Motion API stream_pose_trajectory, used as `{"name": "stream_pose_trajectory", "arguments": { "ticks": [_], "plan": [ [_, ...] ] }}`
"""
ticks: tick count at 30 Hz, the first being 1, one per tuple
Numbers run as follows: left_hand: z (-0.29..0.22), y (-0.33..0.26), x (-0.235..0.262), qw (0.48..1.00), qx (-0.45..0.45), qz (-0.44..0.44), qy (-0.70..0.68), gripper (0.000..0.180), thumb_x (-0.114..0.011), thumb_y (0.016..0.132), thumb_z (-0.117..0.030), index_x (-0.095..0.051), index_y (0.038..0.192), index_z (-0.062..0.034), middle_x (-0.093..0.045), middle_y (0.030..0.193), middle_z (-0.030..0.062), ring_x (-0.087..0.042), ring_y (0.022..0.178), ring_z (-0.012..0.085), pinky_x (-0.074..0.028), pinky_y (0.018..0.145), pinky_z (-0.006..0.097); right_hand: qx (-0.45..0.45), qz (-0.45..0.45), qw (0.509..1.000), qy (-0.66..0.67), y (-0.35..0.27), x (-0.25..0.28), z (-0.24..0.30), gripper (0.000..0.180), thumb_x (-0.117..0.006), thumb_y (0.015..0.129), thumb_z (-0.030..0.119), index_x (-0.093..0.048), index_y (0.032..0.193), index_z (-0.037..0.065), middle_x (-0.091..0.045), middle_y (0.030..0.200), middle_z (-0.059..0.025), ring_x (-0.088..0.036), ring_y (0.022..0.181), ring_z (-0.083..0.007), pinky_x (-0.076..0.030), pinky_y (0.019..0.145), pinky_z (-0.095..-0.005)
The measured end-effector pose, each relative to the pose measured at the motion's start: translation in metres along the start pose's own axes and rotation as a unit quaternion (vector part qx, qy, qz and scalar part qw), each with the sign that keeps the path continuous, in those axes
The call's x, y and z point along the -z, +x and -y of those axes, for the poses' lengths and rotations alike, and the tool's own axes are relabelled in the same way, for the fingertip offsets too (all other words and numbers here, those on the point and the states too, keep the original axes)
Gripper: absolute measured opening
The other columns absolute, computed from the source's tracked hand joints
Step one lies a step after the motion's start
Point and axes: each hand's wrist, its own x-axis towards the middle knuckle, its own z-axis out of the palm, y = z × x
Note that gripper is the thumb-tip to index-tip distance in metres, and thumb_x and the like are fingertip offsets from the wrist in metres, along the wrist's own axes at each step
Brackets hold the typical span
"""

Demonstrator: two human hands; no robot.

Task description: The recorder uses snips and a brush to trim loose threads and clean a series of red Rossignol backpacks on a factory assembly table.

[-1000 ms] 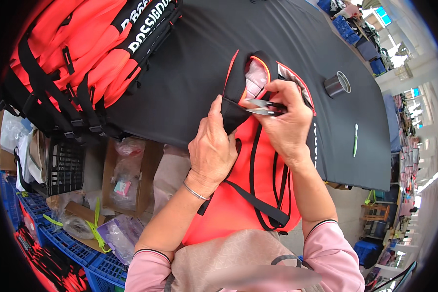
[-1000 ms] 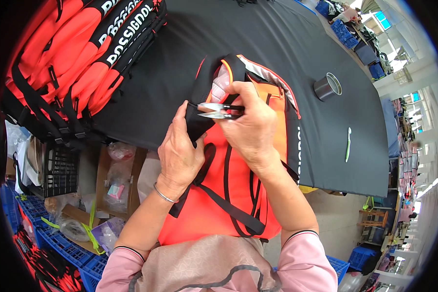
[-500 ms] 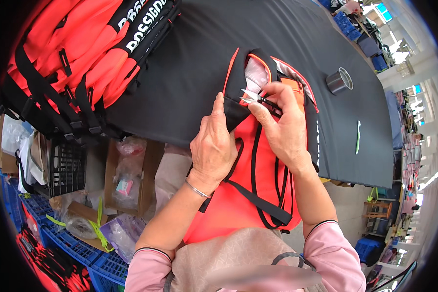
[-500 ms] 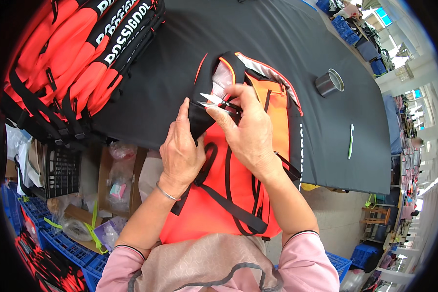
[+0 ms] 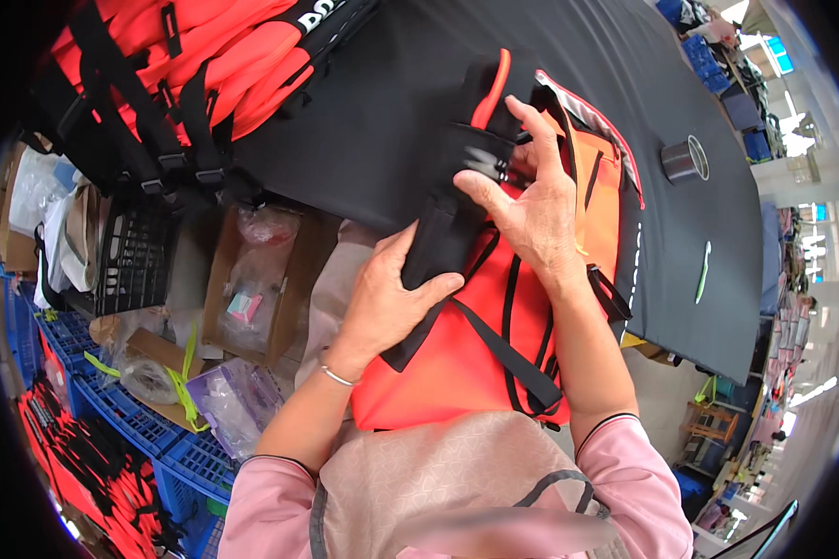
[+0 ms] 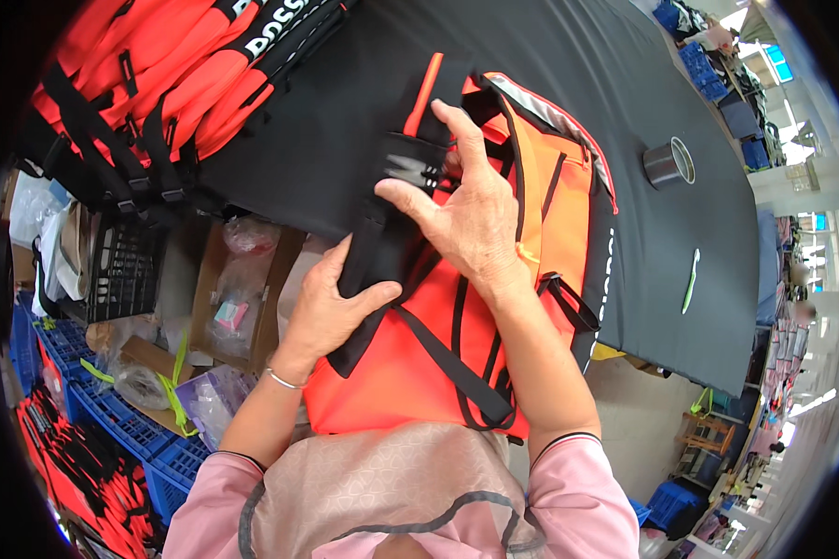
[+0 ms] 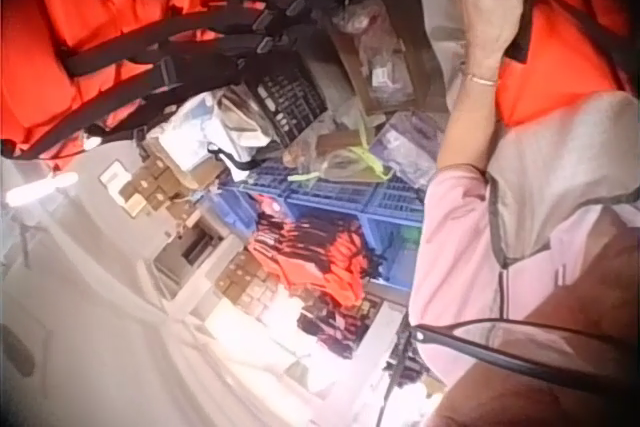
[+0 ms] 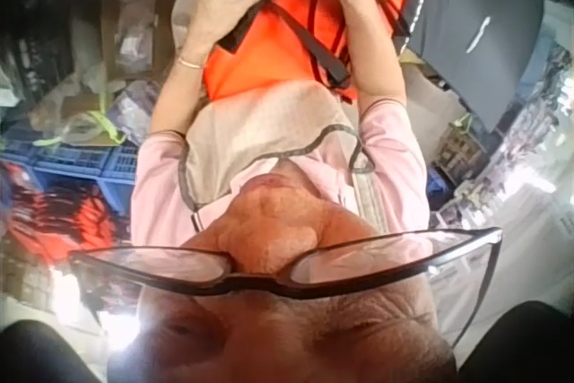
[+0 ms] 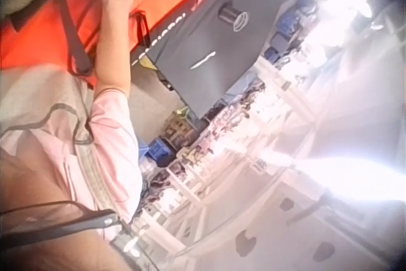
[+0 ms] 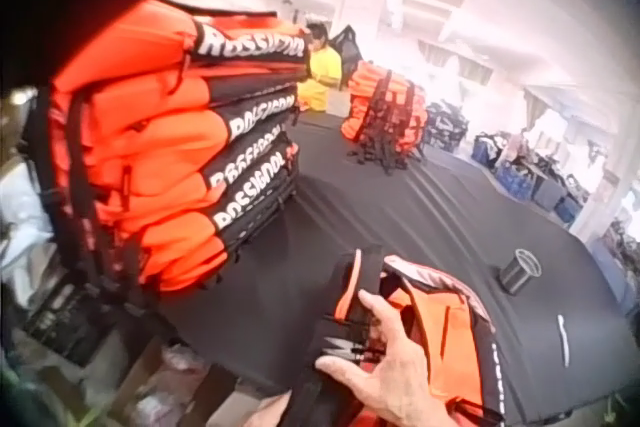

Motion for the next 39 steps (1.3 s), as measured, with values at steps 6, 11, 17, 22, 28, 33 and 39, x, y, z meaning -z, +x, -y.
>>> {"name": "stream_pose_trajectory", "arguments": {
  "ticks": [6, 11, 17, 22, 28, 33, 39],
  "plan": [
    [0.01, -0.005, -0.023, 0.984, -0.096, -0.108, 0.101, 0.061, -0.075, 0.079, -0.003, -0.054, 0.136, 0.0004, -0.065, 0.122, 0.0206, -0.062, 0.11, 0.0394, -0.05, 0.094, 0.042, -0.056, -0.001, 0.994, 0.089, -0.009, -0.011, -0.001, 0.077, -0.078, 0.084, 0.01, -0.037, 0.149, 0.02, -0.066, 0.085, -0.0058, -0.066, 0.081, -0.0164, -0.055, 0.078, -0.032],
    [0.013, -0.008, -0.026, 0.954, -0.16, -0.148, 0.205, 0.066, -0.075, 0.079, 0.001, -0.051, 0.14, 0.0007, -0.065, 0.125, 0.0217, -0.066, 0.114, 0.0313, -0.052, 0.095, 0.037, -0.084, -0.021, 0.99, 0.108, -0.015, -0.015, -0.008, 0.073, -0.07, 0.086, -0.004, -0.041, 0.149, 0.019, -0.053, 0.073, 0.0015, -0.049, 0.067, -0.0083, -0.047, 0.067, -0.025],
    [0.03, -0.035, 0.011, 0.997, -0.04, -0.047, 0.047, 0.09, -0.087, 0.073, -0.027, -0.043, 0.145, 0.0014, -0.062, 0.13, 0.0231, -0.06, 0.122, 0.035, -0.047, 0.103, 0.039, -0.073, -0.038, 0.983, 0.167, -0.003, -0.017, -0.021, 0.071, -0.068, 0.086, -0.005, -0.046, 0.149, 0.019, -0.032, 0.071, 0.0068, -0.032, 0.064, -0.0053, -0.036, 0.062, -0.0195],
    [0.047, -0.067, 0.04, 0.99, 0.05, 0.113, 0.061, 0.092, -0.088, 0.071, -0.042, -0.048, 0.142, 0.0018, -0.066, 0.122, 0.0208, -0.063, 0.116, 0.0287, -0.046, 0.102, 0.037, -0.074, -0.028, 0.986, 0.145, -0.004, -0.029, -0.028, 0.071, -0.068, 0.086, -0.005, -0.045, 0.149, 0.019, -0.032, 0.071, 0.0063, -0.031, 0.064, -0.0058, -0.036, 0.061, -0.02],
    [0.032, -0.02, 0.029, 0.996, -0.077, -0.035, 0.017, 0.084, -0.083, 0.077, -0.043, -0.05, 0.139, 0.0039, -0.063, 0.126, 0.022, -0.062, 0.118, 0.0257, -0.047, 0.1, 0.037, -0.071, -0.029, 0.985, 0.154, -0.002, -0.033, -0.017, 0.069, -0.067, 0.087, -0.004, -0.045, 0.149, 0.018, -0.033, 0.071, 0.0061, -0.032, 0.062, -0.0057, -0.037, 0.061, -0.0205],
    [0.006, 0.014, 0.01, 0.995, -0.052, -0.068, 0.051, 0.061, -0.073, 0.089, -0.036, -0.057, 0.132, 0.003, -0.066, 0.113, 0.0212, -0.065, 0.107, 0.0317, -0.049, 0.094, 0.037, -0.094, 0.02, 0.995, 0.021, -0.007, -0.022, 0.002, 0.072, -0.076, 0.087, 0.014, -0.043, 0.15, 0.02, -0.059, 0.084, -0.0085, -0.06, 0.074, -0.0174, -0.051, 0.073, -0.0308],
    [0.013, 0.011, 0.008, 0.989, -0.088, -0.103, 0.059, 0.046, -0.064, 0.097, -0.033, -0.06, 0.128, 0.0007, -0.067, 0.105, 0.0195, -0.066, 0.097, 0.0334, -0.05, 0.086, 0.038, 0.069, 0.058, 0.989, -0.121, -0.023, 0.007, 0.018, 0.035, -0.078, 0.084, 0.023, -0.064, 0.11, 0.005, -0.067, 0.09, -0.0075, -0.065, 0.08, -0.0232, -0.053, 0.072, -0.0346]
  ]
}}
